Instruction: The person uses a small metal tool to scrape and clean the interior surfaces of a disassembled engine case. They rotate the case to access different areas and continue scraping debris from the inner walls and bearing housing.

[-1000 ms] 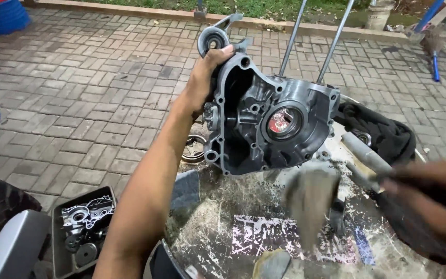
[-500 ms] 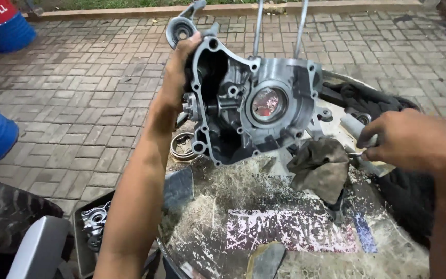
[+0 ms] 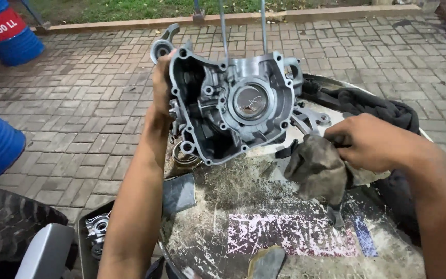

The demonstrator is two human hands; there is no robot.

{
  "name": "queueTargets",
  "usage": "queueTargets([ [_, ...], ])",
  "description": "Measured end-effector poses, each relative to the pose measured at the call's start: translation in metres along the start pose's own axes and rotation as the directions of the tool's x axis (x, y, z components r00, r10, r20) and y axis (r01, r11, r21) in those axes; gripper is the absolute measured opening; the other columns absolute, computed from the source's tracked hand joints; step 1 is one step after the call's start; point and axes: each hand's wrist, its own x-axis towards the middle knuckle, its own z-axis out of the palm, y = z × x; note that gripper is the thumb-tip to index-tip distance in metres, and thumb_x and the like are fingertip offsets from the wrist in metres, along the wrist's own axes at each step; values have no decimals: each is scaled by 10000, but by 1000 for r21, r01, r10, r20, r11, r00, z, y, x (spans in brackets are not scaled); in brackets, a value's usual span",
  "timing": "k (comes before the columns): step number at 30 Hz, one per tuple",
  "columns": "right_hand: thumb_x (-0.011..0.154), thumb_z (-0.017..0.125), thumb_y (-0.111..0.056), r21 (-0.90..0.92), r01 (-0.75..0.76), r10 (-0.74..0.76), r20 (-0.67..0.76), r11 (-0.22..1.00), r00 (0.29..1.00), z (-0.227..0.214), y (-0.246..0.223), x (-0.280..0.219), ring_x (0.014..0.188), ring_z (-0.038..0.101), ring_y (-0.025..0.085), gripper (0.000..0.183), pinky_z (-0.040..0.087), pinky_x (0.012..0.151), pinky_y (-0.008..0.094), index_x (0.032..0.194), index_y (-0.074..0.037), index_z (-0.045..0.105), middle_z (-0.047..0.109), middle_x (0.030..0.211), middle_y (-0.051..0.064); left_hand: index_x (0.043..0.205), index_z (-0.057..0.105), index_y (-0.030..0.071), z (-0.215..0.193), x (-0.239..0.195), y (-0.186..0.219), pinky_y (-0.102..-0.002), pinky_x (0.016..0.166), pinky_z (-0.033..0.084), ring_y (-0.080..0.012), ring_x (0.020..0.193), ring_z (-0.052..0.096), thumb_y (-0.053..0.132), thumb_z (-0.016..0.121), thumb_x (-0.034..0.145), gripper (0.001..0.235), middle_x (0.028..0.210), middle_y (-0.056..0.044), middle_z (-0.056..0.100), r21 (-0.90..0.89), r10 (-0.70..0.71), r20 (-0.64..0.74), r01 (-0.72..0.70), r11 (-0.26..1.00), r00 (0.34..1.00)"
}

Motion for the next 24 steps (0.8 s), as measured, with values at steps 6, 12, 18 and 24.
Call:
queueTargets([
  [6,929,600,-229,42,20,-16,-86,999,996,-8,2,-12,645,674,161,340,562,634,311,1250,-213,711,833,1087,-28,812,465,206,62,16,85,-229,545,352,-75,590,401,441,433,996,300,696,62,464,-245,-326,170,360,900,930],
  [12,966,592,-275,167,-58,75,-100,984,992,-12,-10,-21,453,400,155,380,346,440,286,1329,-224,691,794,719,139,780,427,228,76,15,107,-239,521,335,-76,563,364,472,356,997,333,656,83,441,-112,-357,207,384,917,911],
  [18,953,575,-318,165,-92,114,-126,982,985,-13,-31,-34,471,403,172,372,366,494,336,1263,-191,737,782,741,130,1070,583,74,74,14,103,-278,739,453,-138,801,513,425,332,1000,437,894,-35,568,-144,-283,280,332,932,917],
  [24,916,619,-402,59,-98,106,-147,993,983,-2,-21,-15,735,570,191,426,471,709,376,1277,-193,705,733,888,60,1104,594,48,77,11,115,-311,730,527,-181,831,597,476,338,990,511,952,-90,632,-146,-292,313,350,925,904],
])
